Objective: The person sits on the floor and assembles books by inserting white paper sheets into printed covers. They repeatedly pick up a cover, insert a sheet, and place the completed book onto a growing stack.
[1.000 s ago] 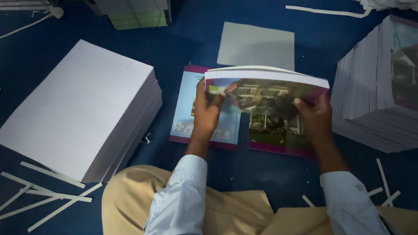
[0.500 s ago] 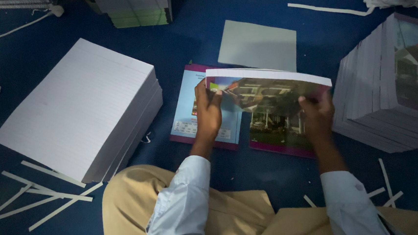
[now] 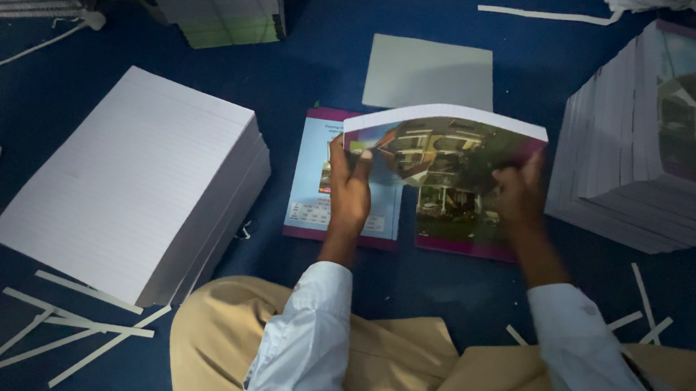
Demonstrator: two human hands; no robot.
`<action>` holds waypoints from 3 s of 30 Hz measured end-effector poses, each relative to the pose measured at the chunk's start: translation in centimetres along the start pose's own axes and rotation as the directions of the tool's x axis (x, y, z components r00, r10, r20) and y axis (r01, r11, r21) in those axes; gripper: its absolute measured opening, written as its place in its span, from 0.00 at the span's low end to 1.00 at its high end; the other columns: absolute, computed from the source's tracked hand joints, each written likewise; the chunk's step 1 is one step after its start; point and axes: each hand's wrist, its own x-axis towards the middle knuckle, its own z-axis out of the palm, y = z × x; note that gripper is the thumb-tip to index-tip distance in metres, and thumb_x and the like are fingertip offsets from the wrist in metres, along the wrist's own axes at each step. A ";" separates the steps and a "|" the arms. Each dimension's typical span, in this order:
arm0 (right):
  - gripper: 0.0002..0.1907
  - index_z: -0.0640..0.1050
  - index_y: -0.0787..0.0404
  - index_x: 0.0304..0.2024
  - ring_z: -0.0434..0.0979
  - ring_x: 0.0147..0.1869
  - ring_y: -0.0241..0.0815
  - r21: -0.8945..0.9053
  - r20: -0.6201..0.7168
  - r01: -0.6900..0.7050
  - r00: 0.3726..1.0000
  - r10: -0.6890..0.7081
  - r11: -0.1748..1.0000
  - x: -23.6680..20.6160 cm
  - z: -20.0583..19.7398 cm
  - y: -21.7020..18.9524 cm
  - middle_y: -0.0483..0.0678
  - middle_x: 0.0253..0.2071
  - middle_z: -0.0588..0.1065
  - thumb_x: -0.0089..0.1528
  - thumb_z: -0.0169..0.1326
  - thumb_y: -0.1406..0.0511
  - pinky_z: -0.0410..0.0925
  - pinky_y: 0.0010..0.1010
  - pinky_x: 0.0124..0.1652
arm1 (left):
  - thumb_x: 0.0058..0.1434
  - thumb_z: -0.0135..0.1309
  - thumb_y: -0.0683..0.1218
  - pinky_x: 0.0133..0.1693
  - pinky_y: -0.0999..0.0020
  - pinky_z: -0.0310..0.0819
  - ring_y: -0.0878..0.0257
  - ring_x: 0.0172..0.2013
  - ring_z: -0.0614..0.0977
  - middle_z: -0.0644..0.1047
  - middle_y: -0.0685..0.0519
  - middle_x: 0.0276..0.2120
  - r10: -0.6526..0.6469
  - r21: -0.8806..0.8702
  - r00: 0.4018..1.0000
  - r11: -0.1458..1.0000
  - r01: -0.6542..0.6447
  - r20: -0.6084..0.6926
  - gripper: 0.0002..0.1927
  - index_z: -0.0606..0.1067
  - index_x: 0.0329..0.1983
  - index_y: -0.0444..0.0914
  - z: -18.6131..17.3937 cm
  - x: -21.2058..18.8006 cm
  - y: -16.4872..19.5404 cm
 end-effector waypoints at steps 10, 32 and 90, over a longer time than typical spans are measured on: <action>0.23 0.70 0.62 0.59 0.77 0.54 0.46 -0.003 0.003 0.006 1.000 -0.006 1.000 0.1 -0.3 0.9 0.56 0.53 0.76 0.62 0.56 0.65 0.71 0.39 0.53 | 0.68 0.48 0.52 0.65 0.45 0.60 0.44 0.66 0.68 0.67 0.40 0.65 0.020 -0.001 1.000 1.000 -0.020 0.001 0.30 0.58 0.71 0.43 0.0 0.0 -0.5; 0.22 0.71 0.63 0.57 0.78 0.49 0.43 0.111 -0.007 -0.050 0.999 0.051 0.993 0.4 -0.2 1.4 0.52 0.50 0.77 0.61 0.58 0.68 0.72 0.33 0.46 | 0.69 0.45 0.59 0.62 0.43 0.65 0.44 0.65 0.69 0.66 0.40 0.65 0.031 0.049 0.999 0.998 -0.032 0.021 0.28 0.59 0.69 0.46 -0.1 0.0 -1.4; 0.15 0.80 0.53 0.53 0.84 0.39 0.47 -0.724 0.676 0.549 0.686 0.269 0.418 2.0 7.2 -19.5 0.53 0.40 0.84 0.65 0.53 0.61 0.74 0.42 0.44 | 0.68 0.54 0.55 0.57 0.48 0.73 0.48 0.57 0.77 0.75 0.38 0.58 0.085 -0.011 0.996 0.996 -0.084 0.018 0.28 0.67 0.68 0.41 -1.1 0.8 -1.1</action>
